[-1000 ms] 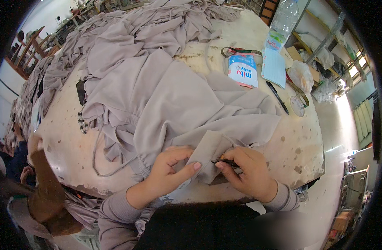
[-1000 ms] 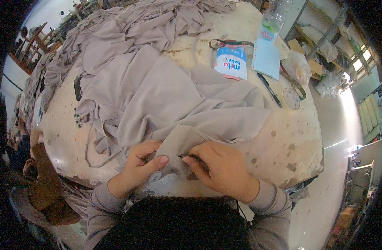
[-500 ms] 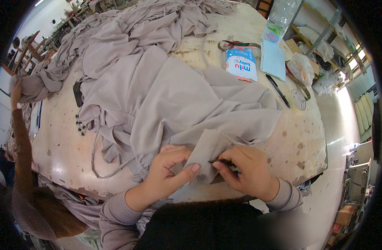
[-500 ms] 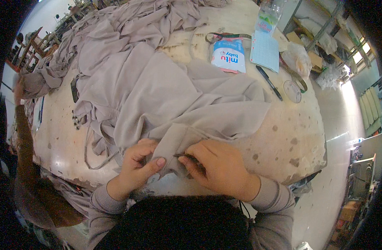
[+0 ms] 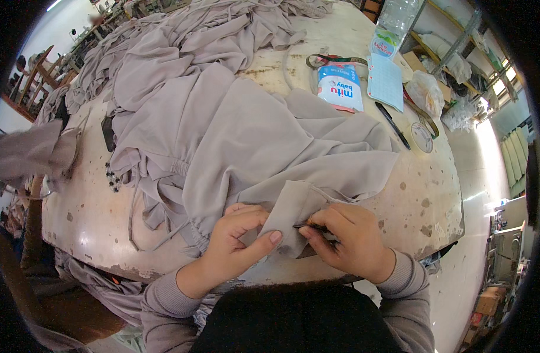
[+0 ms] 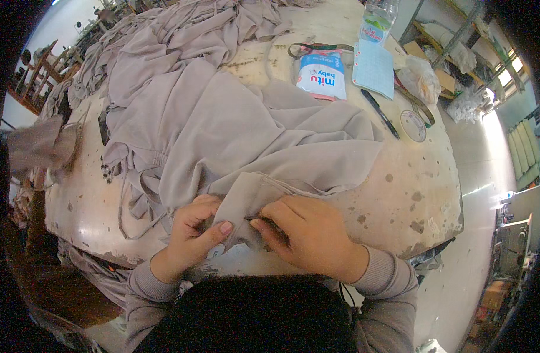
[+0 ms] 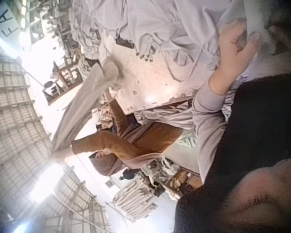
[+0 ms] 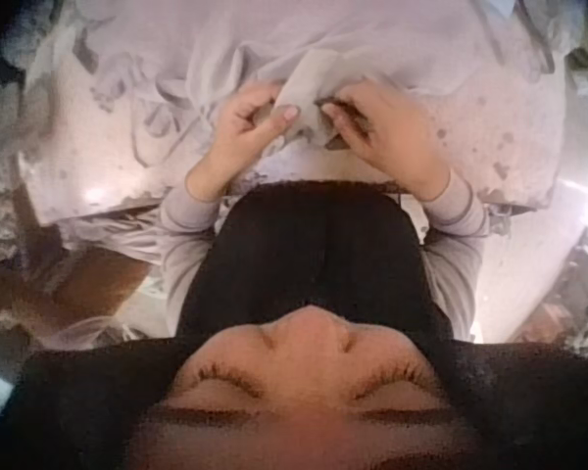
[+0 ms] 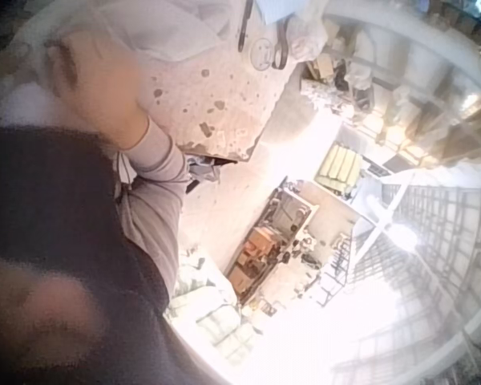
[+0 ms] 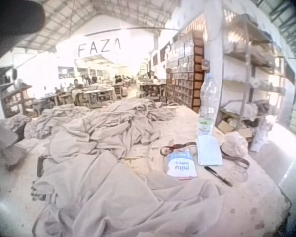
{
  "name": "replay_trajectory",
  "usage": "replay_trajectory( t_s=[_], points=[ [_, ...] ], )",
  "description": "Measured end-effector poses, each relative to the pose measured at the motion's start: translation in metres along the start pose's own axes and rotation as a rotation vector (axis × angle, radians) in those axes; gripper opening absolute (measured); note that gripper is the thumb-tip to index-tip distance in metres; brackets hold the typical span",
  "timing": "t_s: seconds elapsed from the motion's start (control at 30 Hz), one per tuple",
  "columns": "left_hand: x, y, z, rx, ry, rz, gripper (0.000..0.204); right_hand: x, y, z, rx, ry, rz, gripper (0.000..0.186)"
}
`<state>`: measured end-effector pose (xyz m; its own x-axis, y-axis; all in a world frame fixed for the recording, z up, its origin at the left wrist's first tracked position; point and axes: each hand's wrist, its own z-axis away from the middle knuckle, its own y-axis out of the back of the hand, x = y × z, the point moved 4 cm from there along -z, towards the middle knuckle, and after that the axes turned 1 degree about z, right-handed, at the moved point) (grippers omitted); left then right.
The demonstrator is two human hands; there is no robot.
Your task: The person trims excess fabric around a sewn label on a light gray garment using small scissors. The person repeatedly cuts small sections of fabric near the label, then inspects the area before continuing to trim.
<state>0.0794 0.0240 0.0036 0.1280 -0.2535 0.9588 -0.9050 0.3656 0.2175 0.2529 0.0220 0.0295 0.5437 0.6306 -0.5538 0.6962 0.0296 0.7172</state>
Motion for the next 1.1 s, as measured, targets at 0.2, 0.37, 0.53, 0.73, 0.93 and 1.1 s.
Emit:
replay_trajectory(
  t_s=[0.2, 0.37, 0.53, 0.73, 0.93, 1.1],
  points=[
    [-0.002, -0.003, -0.001, -0.028, 0.067, 0.124, 0.015, 0.004, -0.005, 0.0, -0.008, -0.019, -0.072, 0.016],
    [-0.002, -0.006, 0.0, -0.014, 0.122, 0.299, 0.018, 0.007, -0.01, 0.001, -0.02, -0.062, -0.189, 0.017],
    [-0.002, -0.003, -0.002, -0.011, 0.027, 0.177, 0.02, 0.007, -0.012, 0.001, -0.021, -0.028, -0.194, 0.018],
    [-0.003, -0.004, -0.003, 0.035, -0.106, 0.053, 0.018, 0.008, -0.018, 0.004, -0.05, -0.108, -0.343, 0.016],
    [0.001, 0.0, 0.001, 0.03, -0.025, 0.04, 0.017, 0.017, -0.034, 0.015, -0.109, -0.344, -0.755, 0.015],
    [0.003, 0.002, 0.003, 0.027, -0.031, 0.021, 0.018, 0.015, -0.042, 0.02, 0.001, -0.365, -1.012, 0.015]
  ],
)
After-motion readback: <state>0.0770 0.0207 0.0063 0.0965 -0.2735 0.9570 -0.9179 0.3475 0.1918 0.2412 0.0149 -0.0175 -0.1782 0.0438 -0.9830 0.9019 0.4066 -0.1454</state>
